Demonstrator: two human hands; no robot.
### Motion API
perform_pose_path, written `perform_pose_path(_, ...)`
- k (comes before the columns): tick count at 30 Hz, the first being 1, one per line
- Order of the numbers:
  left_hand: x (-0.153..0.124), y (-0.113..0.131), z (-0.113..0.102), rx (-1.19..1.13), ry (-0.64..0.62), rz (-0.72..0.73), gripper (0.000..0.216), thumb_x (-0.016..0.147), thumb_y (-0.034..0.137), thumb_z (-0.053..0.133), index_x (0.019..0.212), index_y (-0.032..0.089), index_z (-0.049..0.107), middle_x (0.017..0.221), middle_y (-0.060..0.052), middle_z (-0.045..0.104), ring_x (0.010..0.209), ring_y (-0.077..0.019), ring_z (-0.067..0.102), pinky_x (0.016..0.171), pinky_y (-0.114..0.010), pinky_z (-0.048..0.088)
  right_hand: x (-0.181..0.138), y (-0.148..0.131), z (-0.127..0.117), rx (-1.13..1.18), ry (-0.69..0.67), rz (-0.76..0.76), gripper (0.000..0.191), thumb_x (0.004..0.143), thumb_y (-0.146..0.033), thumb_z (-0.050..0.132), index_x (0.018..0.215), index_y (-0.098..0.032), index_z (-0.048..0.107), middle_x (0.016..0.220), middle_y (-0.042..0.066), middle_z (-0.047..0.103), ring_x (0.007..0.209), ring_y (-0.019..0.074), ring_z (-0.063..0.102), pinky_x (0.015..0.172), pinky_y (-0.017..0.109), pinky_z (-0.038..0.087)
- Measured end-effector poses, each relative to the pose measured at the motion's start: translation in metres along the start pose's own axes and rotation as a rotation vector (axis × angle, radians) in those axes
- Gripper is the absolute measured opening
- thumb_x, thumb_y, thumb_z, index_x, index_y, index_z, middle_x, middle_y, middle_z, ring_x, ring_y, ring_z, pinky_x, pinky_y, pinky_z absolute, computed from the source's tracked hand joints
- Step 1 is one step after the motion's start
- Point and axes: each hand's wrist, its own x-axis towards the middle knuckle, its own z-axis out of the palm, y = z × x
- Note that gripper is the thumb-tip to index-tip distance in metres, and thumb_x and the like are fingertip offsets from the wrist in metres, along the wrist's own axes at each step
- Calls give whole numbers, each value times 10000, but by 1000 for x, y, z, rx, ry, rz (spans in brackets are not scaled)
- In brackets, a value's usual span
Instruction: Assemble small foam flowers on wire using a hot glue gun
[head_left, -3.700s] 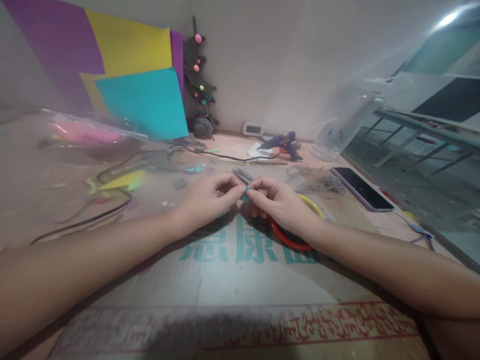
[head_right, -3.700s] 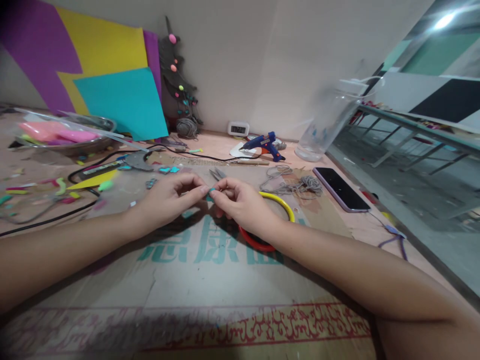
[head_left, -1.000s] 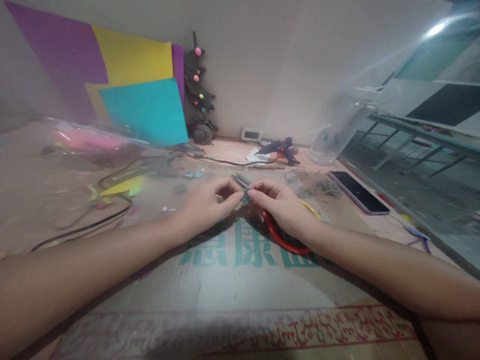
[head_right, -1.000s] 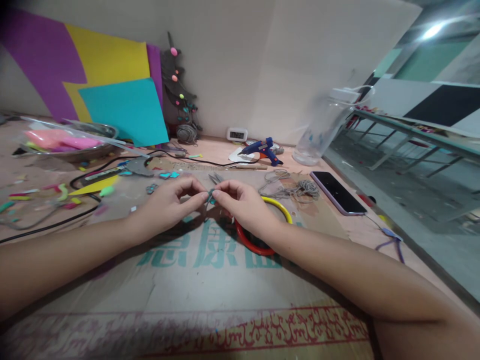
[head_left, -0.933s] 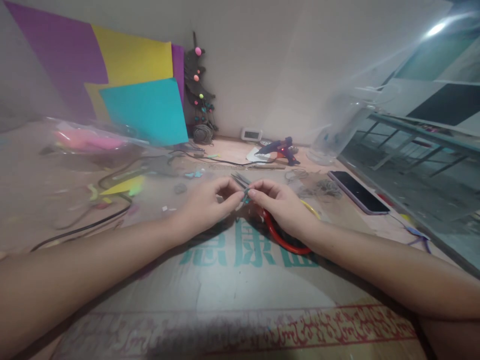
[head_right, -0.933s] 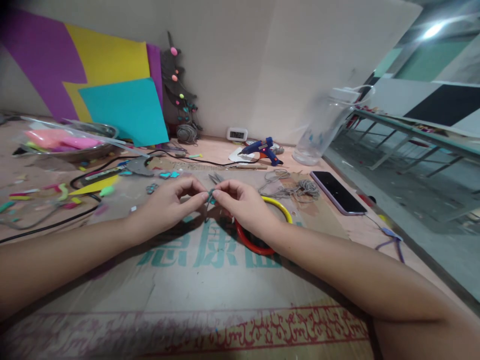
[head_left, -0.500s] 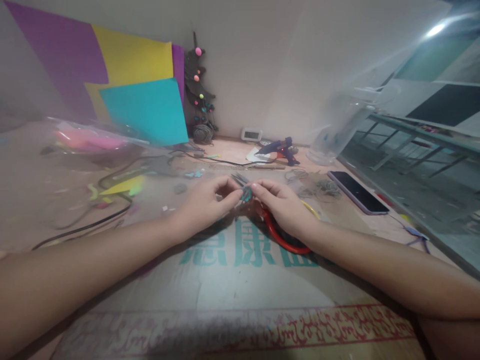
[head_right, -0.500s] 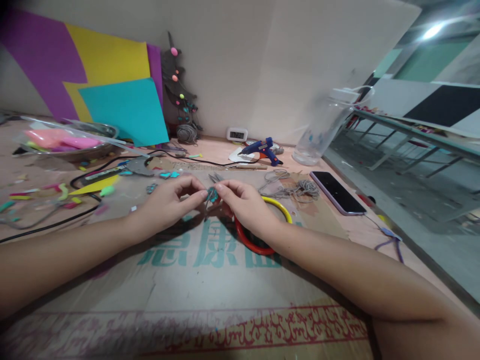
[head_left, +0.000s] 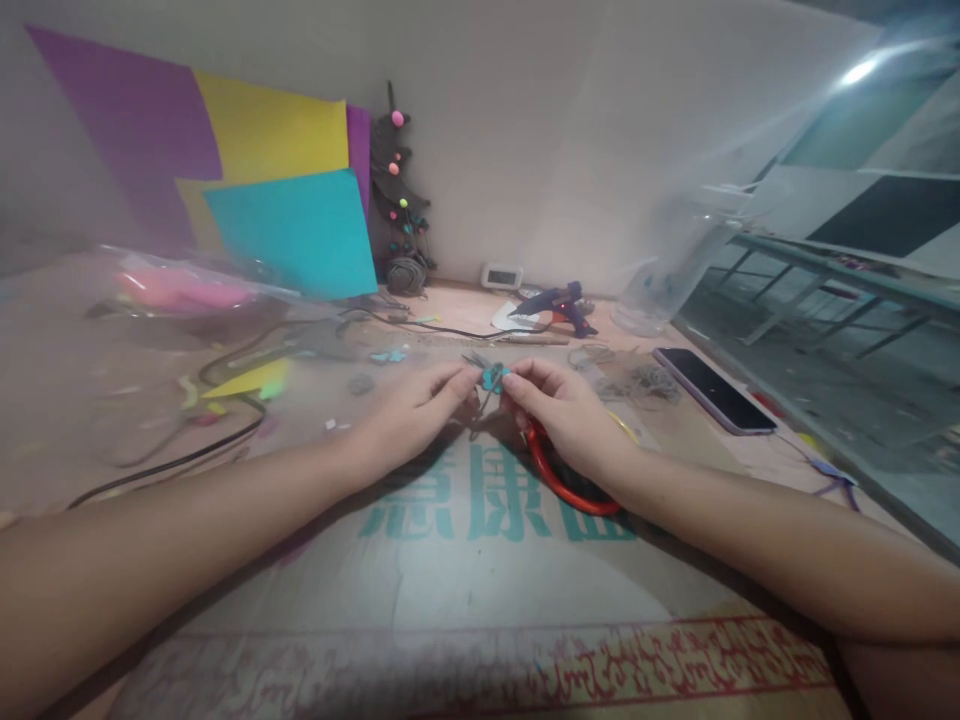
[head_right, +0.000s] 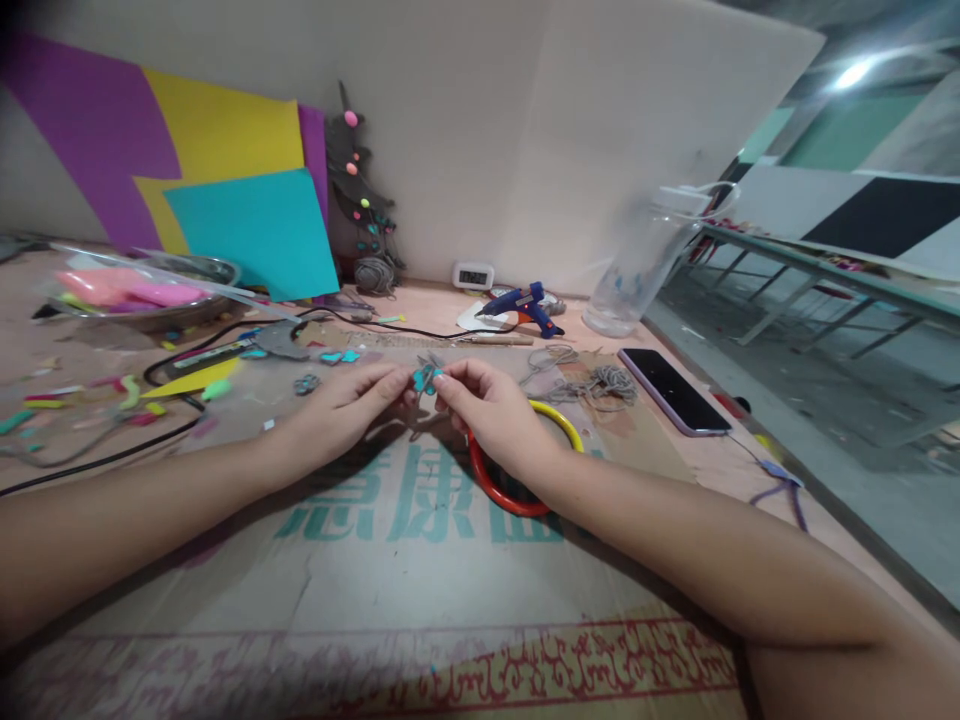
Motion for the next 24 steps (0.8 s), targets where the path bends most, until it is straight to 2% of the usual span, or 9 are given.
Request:
perform_pose_path(7, -1, 1, 3, -80, -113, -24, 287, 941, 415, 486, 972, 187, 656, 905, -23, 689, 794, -166, 622, 672, -249, 473, 2, 4, -1, 35, 25, -24, 306, 819, -469, 674, 838, -178, 581, 660, -48, 560, 510, 73, 452, 500, 226, 362)
perform_pose_path(9, -1, 0, 4, -72, -120, -50, 281, 917, 429, 530, 946, 183, 662, 867, -19, 687, 767, -164, 617, 666, -252, 468, 3, 5, -1, 54, 30, -23, 319, 808, -482, 683, 826, -182, 574, 655, -48, 563, 500, 72, 447, 494, 226, 356)
perform_pose_path(13, 0, -4, 3, -10, -69, -29, 270, 907, 408, 539, 836, 176, 656, 792, -12, 675, 724, -159, 602, 659, -256, 454, 4, 7, 0, 78, 18, -14, 327, 812, -484, 680, 823, -177, 569, 628, -57, 546, 483, 63, 429, 481, 219, 337)
perform_pose_path(19, 4, -8, 0, 28, 43, -74, 328, 877, 475, 568, 780, 168, 631, 754, -17, 662, 724, -174, 604, 662, -267, 451, 10, 6, -4, 79, -8, -24, 334, 808, -484, 674, 799, -170, 559, 604, -63, 541, 455, 54, 424, 453, 210, 311)
perform_pose_path(21, 5, -12, 1, 0, 83, -92, 353, 897, 488, 535, 751, 172, 593, 707, -13, 645, 690, -168, 599, 642, -260, 448, 17, 5, -10, 89, 22, -73, 337, 800, -483, 678, 775, -169, 559, 602, -61, 542, 452, 53, 432, 455, 211, 316)
perform_pose_path(24, 6, -18, 3, -44, 146, -123, 437, 930, 546, 451, 700, 185, 537, 608, 9, 559, 593, -148, 550, 544, -240, 407, 30, -3, -27, 168, 147, -185, 343, 770, -481, 711, 771, -173, 560, 652, -44, 578, 479, 55, 466, 479, 214, 354)
